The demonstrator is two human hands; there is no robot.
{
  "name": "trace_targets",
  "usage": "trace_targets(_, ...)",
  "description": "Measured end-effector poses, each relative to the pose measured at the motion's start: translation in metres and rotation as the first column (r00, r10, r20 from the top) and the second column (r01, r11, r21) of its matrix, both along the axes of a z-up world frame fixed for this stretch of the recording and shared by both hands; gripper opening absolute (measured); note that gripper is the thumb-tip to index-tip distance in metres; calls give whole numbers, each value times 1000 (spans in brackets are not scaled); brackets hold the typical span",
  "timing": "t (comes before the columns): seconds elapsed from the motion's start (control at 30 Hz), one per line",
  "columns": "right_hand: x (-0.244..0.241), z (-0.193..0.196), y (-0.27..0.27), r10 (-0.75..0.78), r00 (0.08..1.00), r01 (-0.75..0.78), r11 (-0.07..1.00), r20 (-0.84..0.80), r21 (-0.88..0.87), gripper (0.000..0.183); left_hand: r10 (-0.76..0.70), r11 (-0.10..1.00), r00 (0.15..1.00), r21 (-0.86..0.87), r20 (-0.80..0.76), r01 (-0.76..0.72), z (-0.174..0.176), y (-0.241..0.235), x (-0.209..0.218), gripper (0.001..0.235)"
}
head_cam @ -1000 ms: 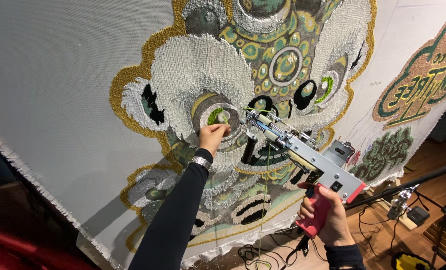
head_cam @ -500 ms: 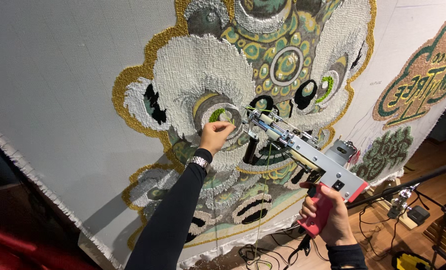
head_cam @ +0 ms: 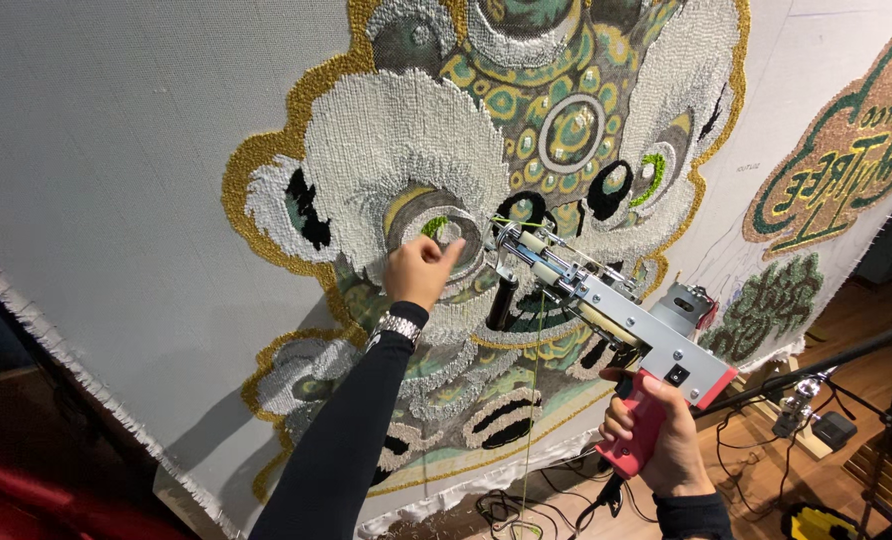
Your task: The person uses a handheld tufting gun to apply green yarn to a large canvas featuring a cartoon character design. They systematically fill in the eye area of the character, moving the tool in circular and linear motions to create a textured surface. The person occasionally pauses to adjust the yarn feed or the position of the tool.
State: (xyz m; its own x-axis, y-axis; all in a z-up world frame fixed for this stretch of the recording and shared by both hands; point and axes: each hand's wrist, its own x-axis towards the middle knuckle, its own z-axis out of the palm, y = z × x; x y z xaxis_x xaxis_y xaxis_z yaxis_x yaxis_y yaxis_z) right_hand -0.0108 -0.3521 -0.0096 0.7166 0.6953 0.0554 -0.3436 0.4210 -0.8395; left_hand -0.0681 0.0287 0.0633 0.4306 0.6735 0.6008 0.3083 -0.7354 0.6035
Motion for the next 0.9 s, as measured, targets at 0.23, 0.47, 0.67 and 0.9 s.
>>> trace_targets(0.23,0,-5,-2,20,1000,-20,1000,-17,-1,63,-94,986,969,153,228,59,0,2,6,26)
trace_targets(0.47,-4,-1,-3,26,999,-27,1000,21,0,63,-169,986,981,-15,-92,168,-23,-9,-2,35)
trace_targets(0.67,-5,4,-1,63,998,-63,998,-4,8,63,-599,745,785,-250,158,618,-36,-7,11,46)
trace_targets(0.9,-5,17,-1,5,992,-22,992,-129,-127,47,-760,505,621,-425,194,751,-60,-45,25,78)
